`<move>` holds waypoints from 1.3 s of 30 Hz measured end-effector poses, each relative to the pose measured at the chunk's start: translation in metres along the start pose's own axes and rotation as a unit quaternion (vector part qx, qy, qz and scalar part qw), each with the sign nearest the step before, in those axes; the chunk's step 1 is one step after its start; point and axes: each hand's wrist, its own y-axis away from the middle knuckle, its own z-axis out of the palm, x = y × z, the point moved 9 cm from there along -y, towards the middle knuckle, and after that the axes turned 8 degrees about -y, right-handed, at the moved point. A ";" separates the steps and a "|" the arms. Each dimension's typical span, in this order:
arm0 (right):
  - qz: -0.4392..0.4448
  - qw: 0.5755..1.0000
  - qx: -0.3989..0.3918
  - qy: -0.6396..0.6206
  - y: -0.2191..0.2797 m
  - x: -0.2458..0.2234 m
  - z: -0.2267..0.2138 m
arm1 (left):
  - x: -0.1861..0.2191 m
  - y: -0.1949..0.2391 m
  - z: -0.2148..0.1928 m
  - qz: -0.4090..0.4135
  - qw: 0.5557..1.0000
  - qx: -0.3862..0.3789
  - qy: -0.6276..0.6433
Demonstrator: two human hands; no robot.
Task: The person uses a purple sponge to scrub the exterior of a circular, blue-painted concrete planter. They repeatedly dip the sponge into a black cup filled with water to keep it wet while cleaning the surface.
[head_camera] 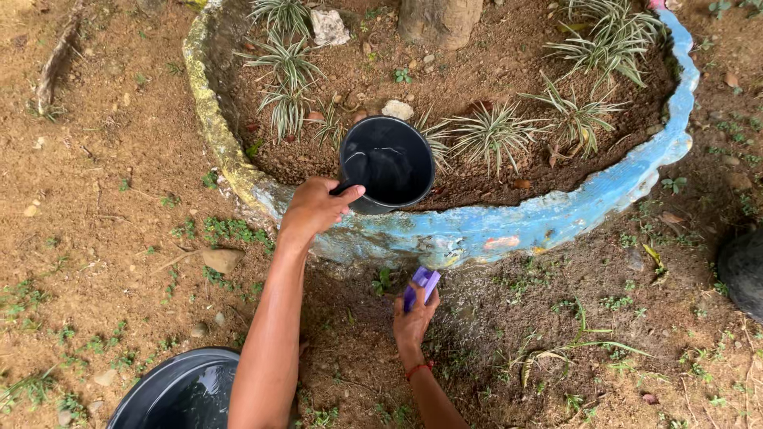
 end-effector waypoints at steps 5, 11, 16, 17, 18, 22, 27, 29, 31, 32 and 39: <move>-0.365 0.907 -0.111 0.176 0.034 -0.054 0.020 | -0.011 0.003 -0.008 0.002 1.000 0.004 0.012; -0.471 0.640 -0.335 0.506 0.015 -0.069 0.038 | -0.021 0.011 -0.020 -0.003 0.999 0.029 -0.013; -0.683 0.083 0.039 0.724 -0.010 -0.096 -0.010 | -0.023 0.024 -0.024 -0.008 0.998 0.046 -0.036; -0.656 0.156 -0.093 0.732 -0.023 -0.097 -0.020 | -0.021 0.025 -0.024 -0.004 0.998 0.049 -0.043; -0.612 0.226 -0.224 0.724 -0.032 -0.096 -0.031 | -0.019 0.027 -0.024 0.002 0.997 0.052 -0.051; -0.639 0.285 -0.276 0.659 -0.020 -0.113 -0.032 | -0.021 0.045 -0.018 -0.030 0.997 0.048 -0.053; -0.599 0.320 -0.344 0.648 -0.010 -0.093 0.008 | -0.015 0.062 -0.012 -0.072 0.985 0.048 -0.151; -0.621 0.339 -0.312 0.634 -0.010 -0.102 0.012 | -0.011 0.067 -0.015 -0.047 0.978 0.076 -0.190; -0.650 0.339 -0.243 0.635 -0.012 -0.110 -0.013 | -0.007 0.072 -0.018 -0.007 0.968 0.129 -0.214; -0.664 0.351 -0.244 0.613 -0.013 -0.116 -0.028 | -0.003 0.075 -0.024 0.018 0.961 0.171 -0.218; -0.698 0.449 -0.291 0.475 -0.031 -0.124 -0.074 | -0.011 0.092 -0.036 -0.106 0.965 0.032 -0.238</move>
